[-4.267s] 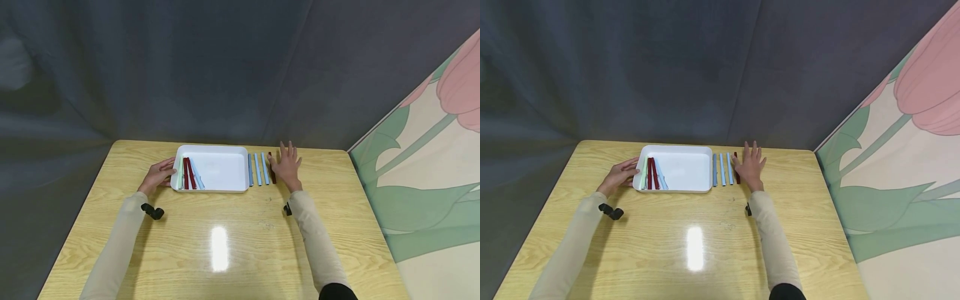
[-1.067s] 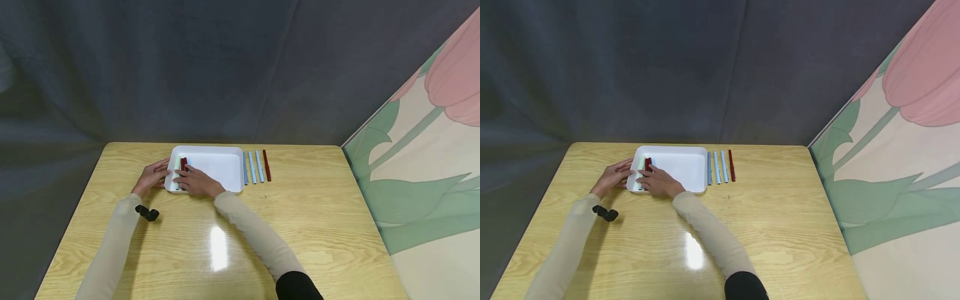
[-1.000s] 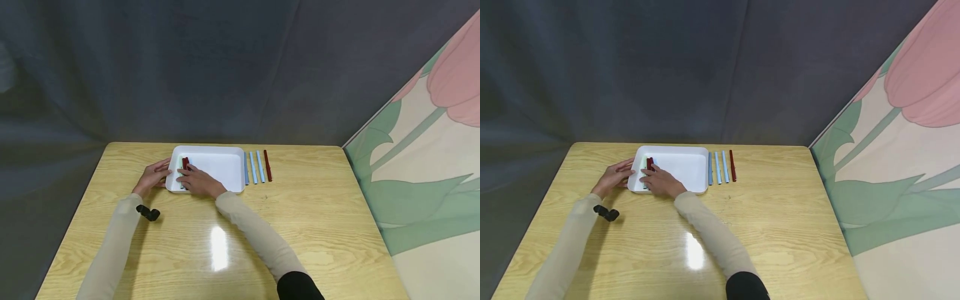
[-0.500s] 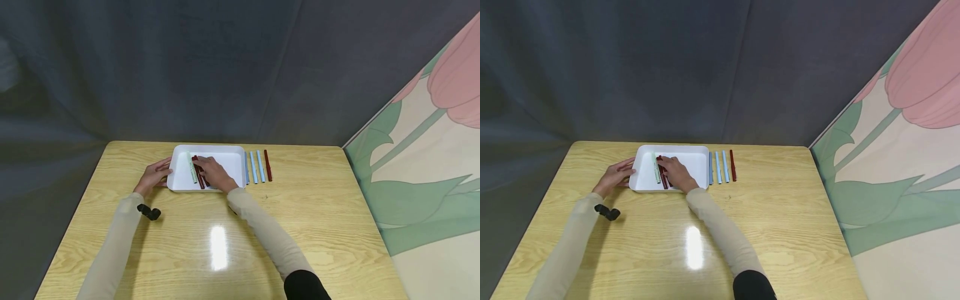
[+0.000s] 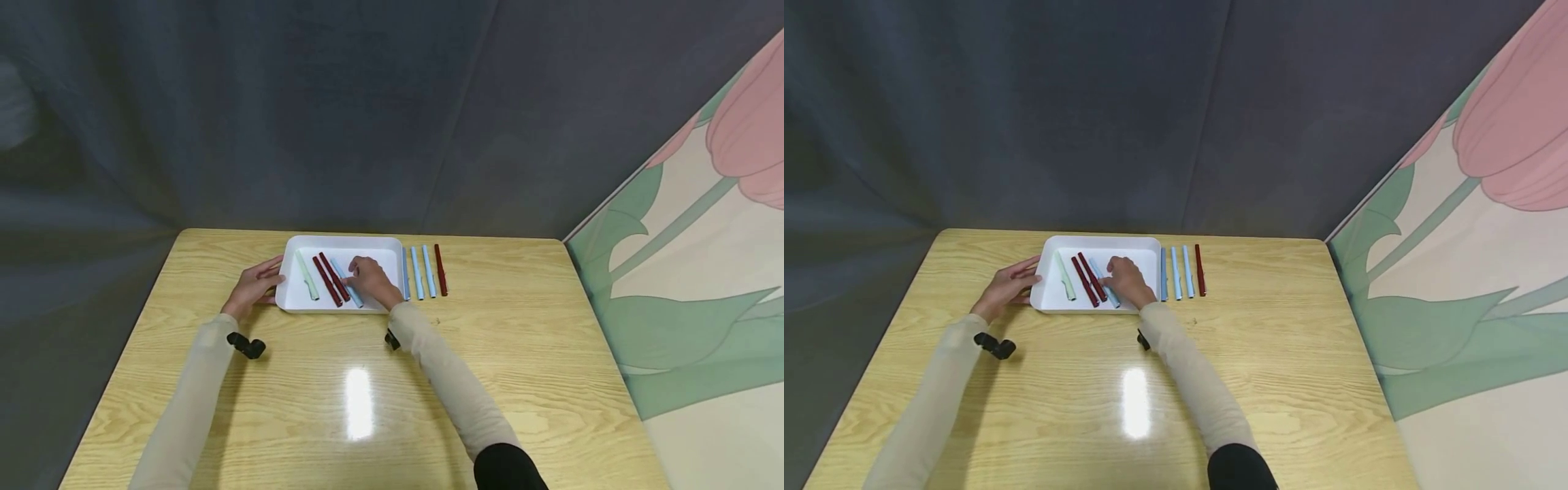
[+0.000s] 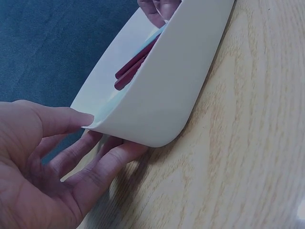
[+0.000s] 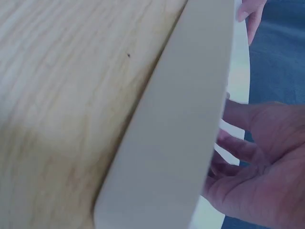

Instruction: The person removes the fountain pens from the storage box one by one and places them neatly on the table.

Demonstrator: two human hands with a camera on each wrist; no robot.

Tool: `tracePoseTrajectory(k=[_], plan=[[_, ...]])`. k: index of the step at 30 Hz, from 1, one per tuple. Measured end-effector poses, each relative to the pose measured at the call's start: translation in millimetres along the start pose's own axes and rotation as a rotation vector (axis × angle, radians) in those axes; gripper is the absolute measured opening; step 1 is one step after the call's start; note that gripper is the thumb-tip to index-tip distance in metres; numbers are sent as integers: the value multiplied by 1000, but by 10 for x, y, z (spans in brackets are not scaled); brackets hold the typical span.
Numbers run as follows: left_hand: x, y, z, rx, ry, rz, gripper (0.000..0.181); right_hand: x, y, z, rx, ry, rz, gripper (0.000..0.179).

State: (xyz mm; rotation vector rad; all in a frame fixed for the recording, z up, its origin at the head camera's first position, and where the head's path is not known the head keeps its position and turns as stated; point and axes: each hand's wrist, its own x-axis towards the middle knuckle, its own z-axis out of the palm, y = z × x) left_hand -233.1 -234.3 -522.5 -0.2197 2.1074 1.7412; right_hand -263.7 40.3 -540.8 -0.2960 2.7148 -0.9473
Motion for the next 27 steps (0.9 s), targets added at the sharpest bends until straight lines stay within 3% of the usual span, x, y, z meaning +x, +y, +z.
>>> tracePoseTrajectory(k=[7, 14, 21, 27], plan=[[126, -130, -23, -2, 15, 7, 64, -11, -26, -79, -22, -50, 33, 15], [147, -193, -22, 10, 28, 31, 63, 12, 2, -148, 9, -90, 87, 10], [133, -195, -19, 13, 34, 34, 63, -15, 81, -221, 300, -119, 165, 16], [137, -195, -25, 15, 38, 29, 63, -36, 150, -276, 427, -121, 152, 18]])
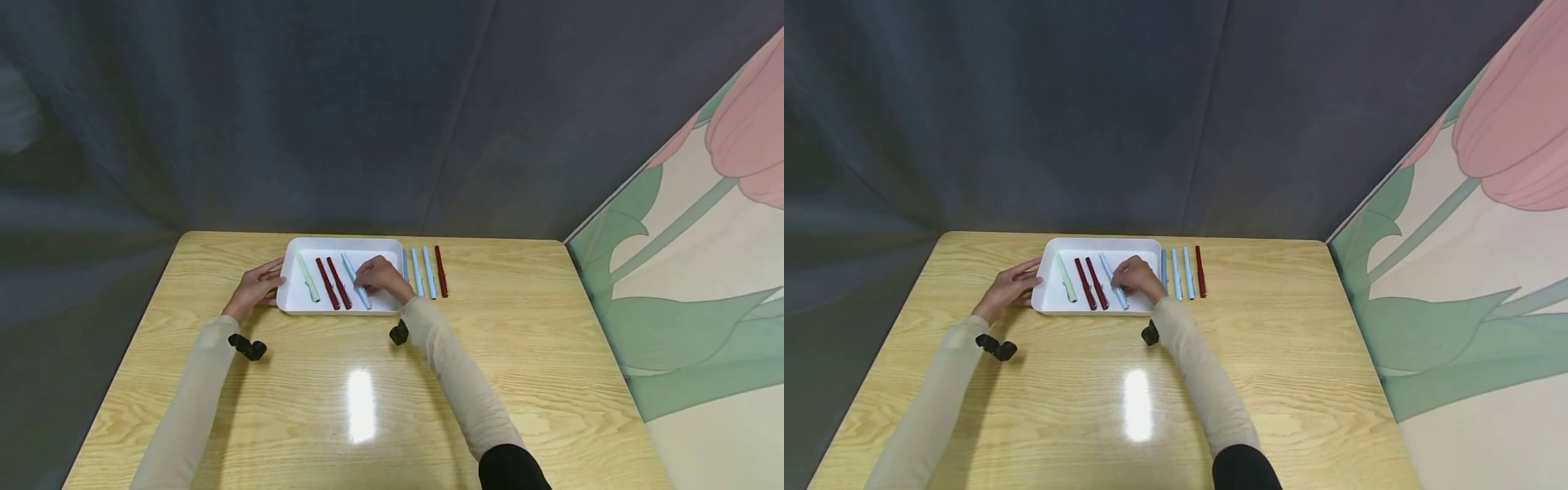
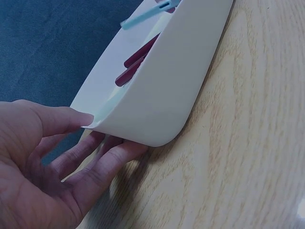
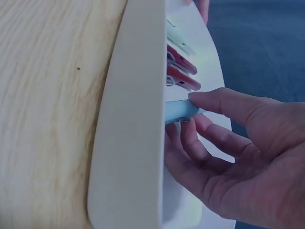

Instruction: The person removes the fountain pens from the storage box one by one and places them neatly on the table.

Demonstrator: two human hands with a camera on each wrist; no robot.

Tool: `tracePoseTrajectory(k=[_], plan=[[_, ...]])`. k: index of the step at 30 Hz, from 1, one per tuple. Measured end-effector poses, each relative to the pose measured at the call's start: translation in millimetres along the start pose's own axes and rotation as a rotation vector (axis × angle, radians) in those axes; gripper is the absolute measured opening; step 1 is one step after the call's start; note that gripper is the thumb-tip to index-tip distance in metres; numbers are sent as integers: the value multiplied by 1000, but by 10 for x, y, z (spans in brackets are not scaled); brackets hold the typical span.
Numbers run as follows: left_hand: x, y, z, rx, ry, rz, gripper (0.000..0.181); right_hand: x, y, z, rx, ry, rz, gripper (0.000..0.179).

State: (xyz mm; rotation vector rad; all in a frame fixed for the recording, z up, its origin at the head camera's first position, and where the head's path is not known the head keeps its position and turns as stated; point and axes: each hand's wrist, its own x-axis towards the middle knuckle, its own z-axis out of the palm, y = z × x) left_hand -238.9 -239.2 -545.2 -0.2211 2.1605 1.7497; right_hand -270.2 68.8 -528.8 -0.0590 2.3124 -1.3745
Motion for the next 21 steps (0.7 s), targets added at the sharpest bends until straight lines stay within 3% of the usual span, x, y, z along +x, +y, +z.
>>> tracePoseTrajectory(k=[6, 14, 21], plan=[[5, -1, 2, 8, -1, -6, 63, -22, 61, -90, 123, 1, -33, 22], [2, -9, 1, 10, 8, -15, 63, -26, 133, -214, 390, 33, -45, 32], [12, 0, 14, 18, 13, -18, 62, -97, 142, -327, 427, 72, -76, 37]])
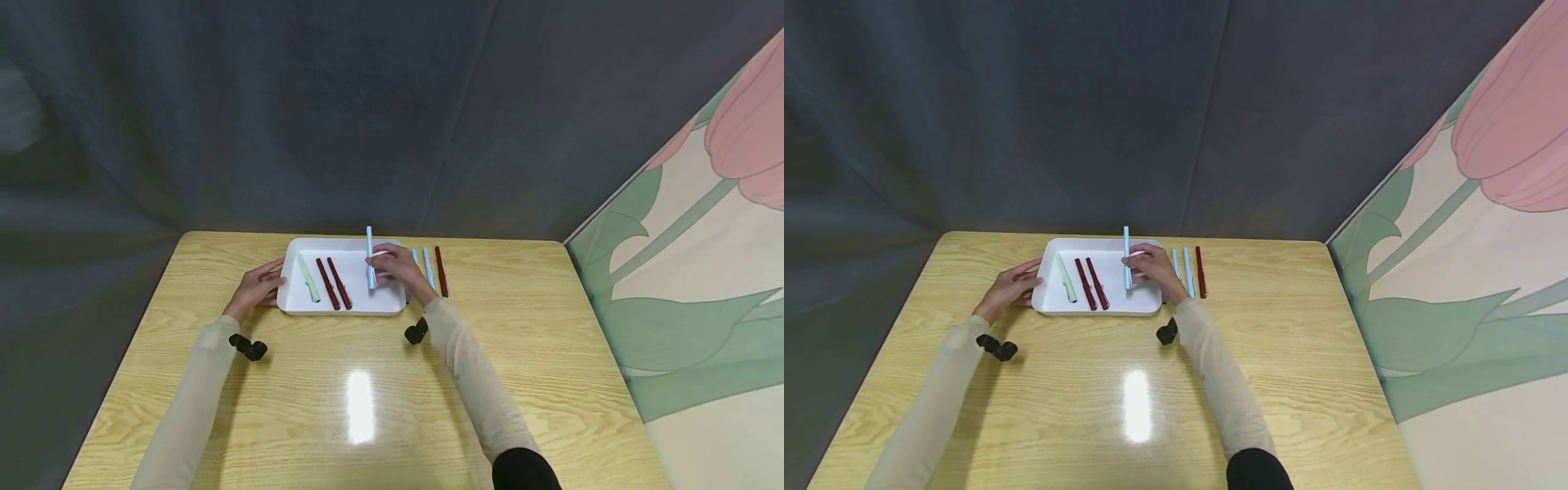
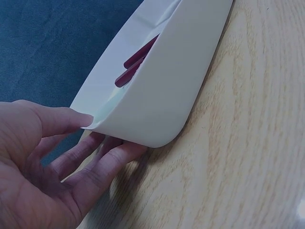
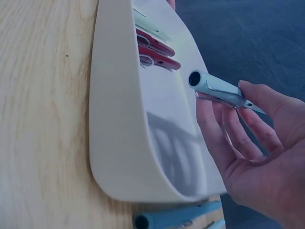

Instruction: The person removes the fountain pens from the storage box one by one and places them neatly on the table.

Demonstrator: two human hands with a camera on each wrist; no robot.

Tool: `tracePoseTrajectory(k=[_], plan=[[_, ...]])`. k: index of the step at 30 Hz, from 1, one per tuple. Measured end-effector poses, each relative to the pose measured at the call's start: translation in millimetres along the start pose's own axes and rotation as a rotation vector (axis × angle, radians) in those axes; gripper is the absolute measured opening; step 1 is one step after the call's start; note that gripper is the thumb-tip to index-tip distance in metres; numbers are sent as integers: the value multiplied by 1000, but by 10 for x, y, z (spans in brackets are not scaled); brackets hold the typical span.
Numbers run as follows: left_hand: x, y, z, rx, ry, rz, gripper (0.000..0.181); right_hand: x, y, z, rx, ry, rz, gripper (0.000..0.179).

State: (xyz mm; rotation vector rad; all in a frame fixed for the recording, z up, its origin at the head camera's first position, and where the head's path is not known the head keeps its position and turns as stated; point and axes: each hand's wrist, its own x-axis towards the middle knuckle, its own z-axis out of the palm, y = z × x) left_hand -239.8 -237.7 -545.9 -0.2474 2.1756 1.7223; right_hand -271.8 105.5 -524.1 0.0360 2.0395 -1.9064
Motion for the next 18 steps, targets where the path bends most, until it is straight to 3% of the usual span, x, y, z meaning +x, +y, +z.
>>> tracePoseTrajectory(k=[7, 18], plan=[[0, -15, -14, -4, 3, 7, 62, -33, -7, -182, -9, 45, -49, 50], [28, -10, 13, -14, -5, 11, 62, -124, -72, -554, 19, 146, -66, 51]])
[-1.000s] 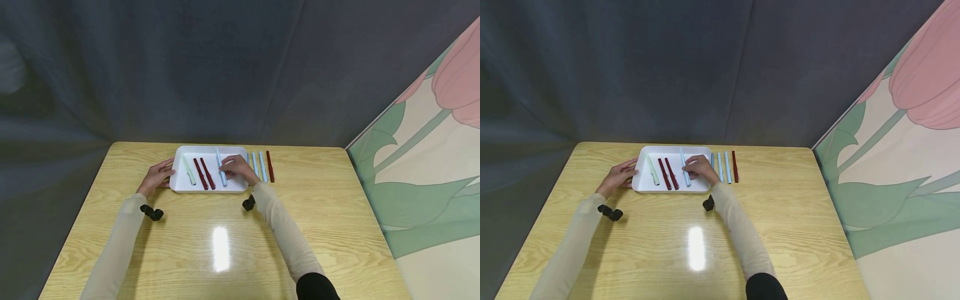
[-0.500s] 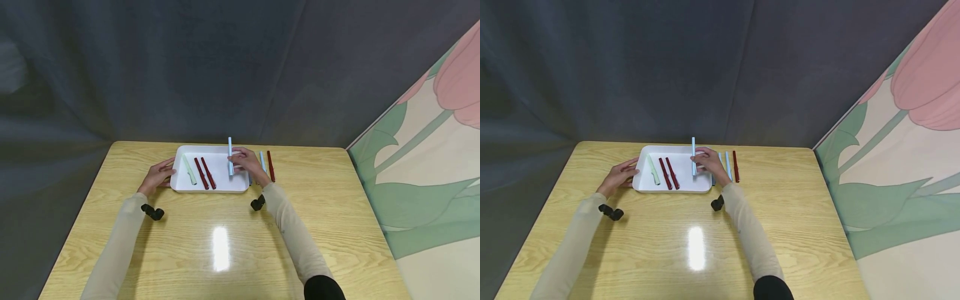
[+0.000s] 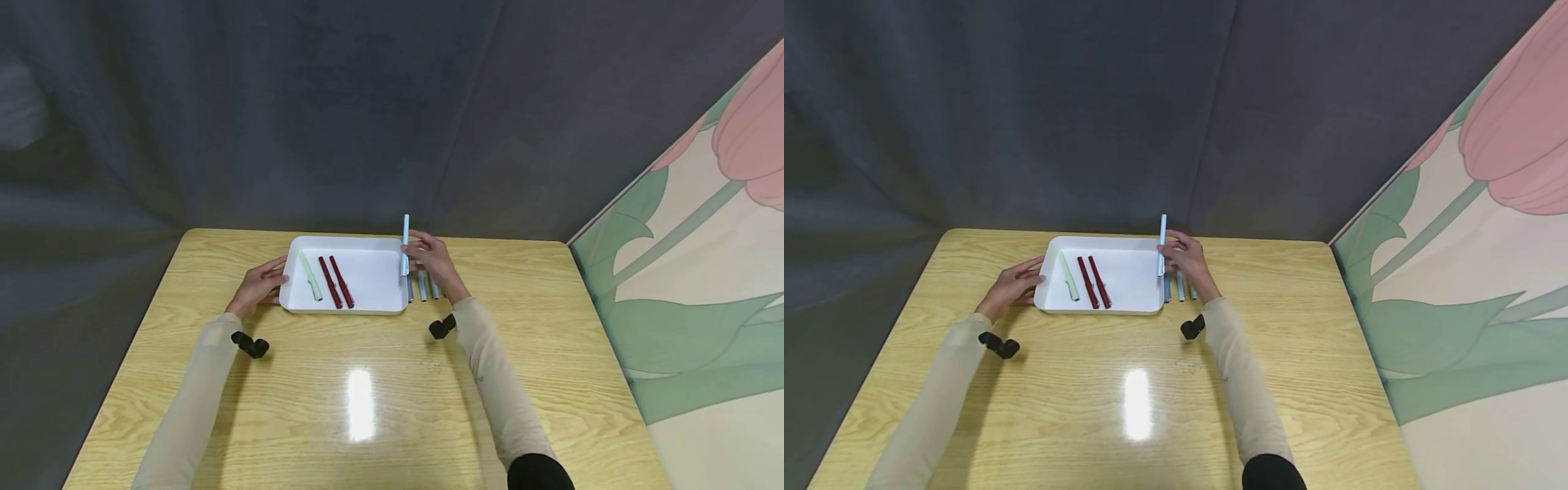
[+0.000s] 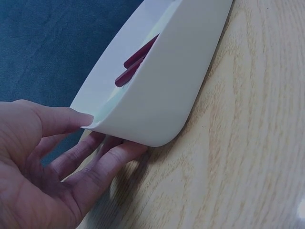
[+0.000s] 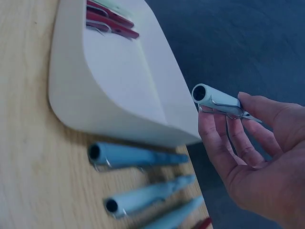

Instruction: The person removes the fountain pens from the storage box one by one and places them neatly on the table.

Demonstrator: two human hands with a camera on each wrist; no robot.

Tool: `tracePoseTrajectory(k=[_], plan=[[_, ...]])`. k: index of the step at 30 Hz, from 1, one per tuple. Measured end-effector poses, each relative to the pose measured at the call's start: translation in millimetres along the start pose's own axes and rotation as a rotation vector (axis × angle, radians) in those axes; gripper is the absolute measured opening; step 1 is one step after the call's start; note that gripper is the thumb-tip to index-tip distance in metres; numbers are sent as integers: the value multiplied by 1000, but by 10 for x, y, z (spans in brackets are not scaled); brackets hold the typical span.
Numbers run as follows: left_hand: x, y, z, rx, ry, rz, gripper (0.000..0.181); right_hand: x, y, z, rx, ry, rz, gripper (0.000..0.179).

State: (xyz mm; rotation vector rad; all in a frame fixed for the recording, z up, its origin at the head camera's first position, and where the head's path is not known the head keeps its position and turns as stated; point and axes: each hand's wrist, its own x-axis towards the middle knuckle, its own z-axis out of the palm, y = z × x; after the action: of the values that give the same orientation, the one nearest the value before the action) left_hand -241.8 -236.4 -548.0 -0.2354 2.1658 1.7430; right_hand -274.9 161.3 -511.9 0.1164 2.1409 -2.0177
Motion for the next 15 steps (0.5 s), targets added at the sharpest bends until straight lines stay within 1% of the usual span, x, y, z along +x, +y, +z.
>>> tracePoseTrajectory(k=[8, 11, 15], plan=[[39, -20, -11, -26, -14, -1, 63, -23, 25, -287, -51, 74, 0, 50], [39, -25, -6, -20, 2, 2, 62, -24, 60, -408, -56, 92, -7, 50], [21, -15, 16, -1, 38, 7, 62, -43, 97, -573, -54, 122, -27, 50]])
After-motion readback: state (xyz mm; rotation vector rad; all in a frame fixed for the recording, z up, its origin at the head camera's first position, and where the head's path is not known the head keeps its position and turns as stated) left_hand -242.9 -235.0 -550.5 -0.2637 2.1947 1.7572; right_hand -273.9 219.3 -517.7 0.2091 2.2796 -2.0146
